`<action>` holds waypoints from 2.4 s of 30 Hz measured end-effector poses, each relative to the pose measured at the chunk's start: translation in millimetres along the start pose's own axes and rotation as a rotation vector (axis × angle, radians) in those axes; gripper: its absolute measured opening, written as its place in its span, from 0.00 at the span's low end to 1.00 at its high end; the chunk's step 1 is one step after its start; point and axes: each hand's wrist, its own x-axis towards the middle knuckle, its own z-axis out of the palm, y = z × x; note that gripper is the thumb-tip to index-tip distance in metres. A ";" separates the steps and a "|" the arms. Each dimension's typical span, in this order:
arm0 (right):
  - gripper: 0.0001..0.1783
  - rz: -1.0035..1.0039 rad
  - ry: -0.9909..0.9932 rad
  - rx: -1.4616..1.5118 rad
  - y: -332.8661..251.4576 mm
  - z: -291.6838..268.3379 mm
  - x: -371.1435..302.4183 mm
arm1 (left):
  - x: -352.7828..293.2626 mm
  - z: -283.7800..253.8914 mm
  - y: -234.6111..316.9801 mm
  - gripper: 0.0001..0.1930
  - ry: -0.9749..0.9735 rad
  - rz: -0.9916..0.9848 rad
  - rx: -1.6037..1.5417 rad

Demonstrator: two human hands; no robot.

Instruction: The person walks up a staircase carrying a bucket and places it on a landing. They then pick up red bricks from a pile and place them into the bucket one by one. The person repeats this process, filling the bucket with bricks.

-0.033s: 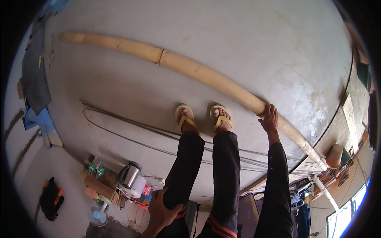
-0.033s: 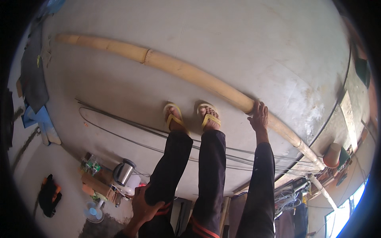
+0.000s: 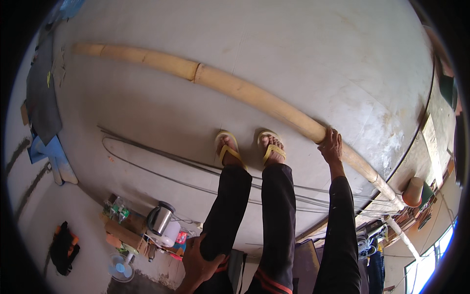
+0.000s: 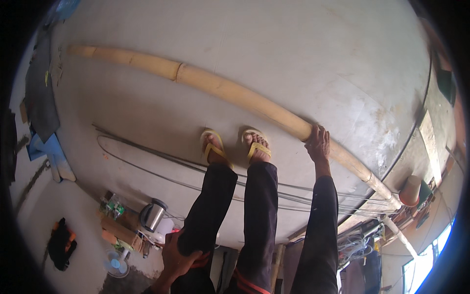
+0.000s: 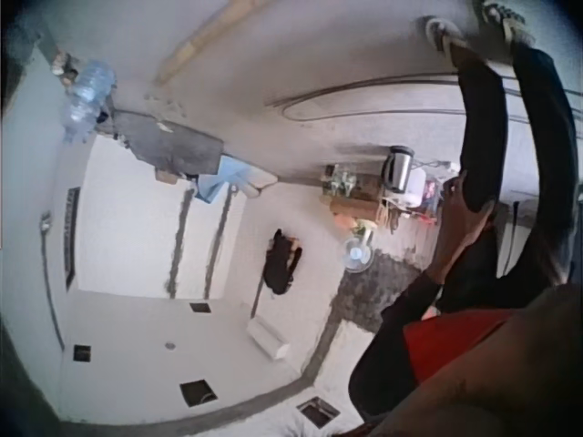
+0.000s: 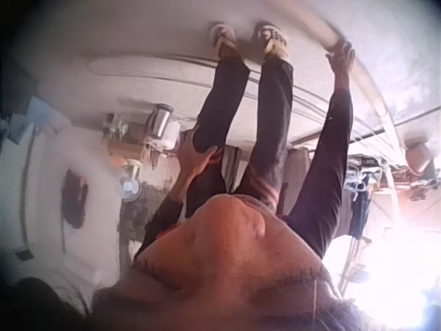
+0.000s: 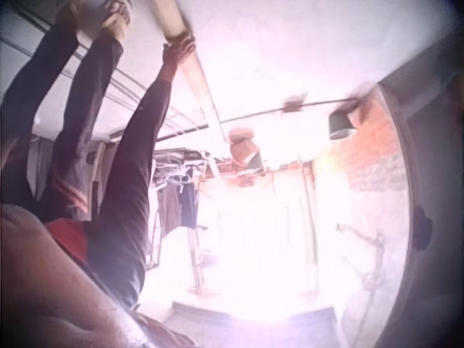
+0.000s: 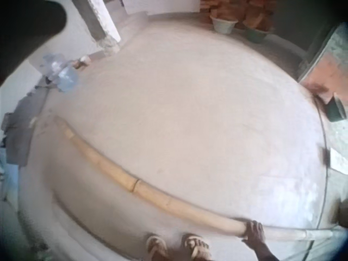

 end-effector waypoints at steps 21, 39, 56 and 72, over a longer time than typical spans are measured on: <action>0.27 -0.149 -0.012 0.051 -88.1 -258.7 -140.0 | -17.9 -16.6 79.5 0.48 -0.286 0.198 -1.342; 0.25 -0.018 -0.150 0.123 -230.1 -592.7 -394.7 | -253.2 -143.0 89.5 0.22 -0.179 0.730 -1.639; 0.26 -0.138 0.108 0.251 -19.0 -618.8 -469.1 | -371.7 -38.7 240.7 0.25 -0.240 0.793 -1.391; 0.30 -0.059 0.164 0.312 13.4 -690.5 -384.6 | -412.7 -115.3 378.9 0.22 -0.067 1.061 -1.220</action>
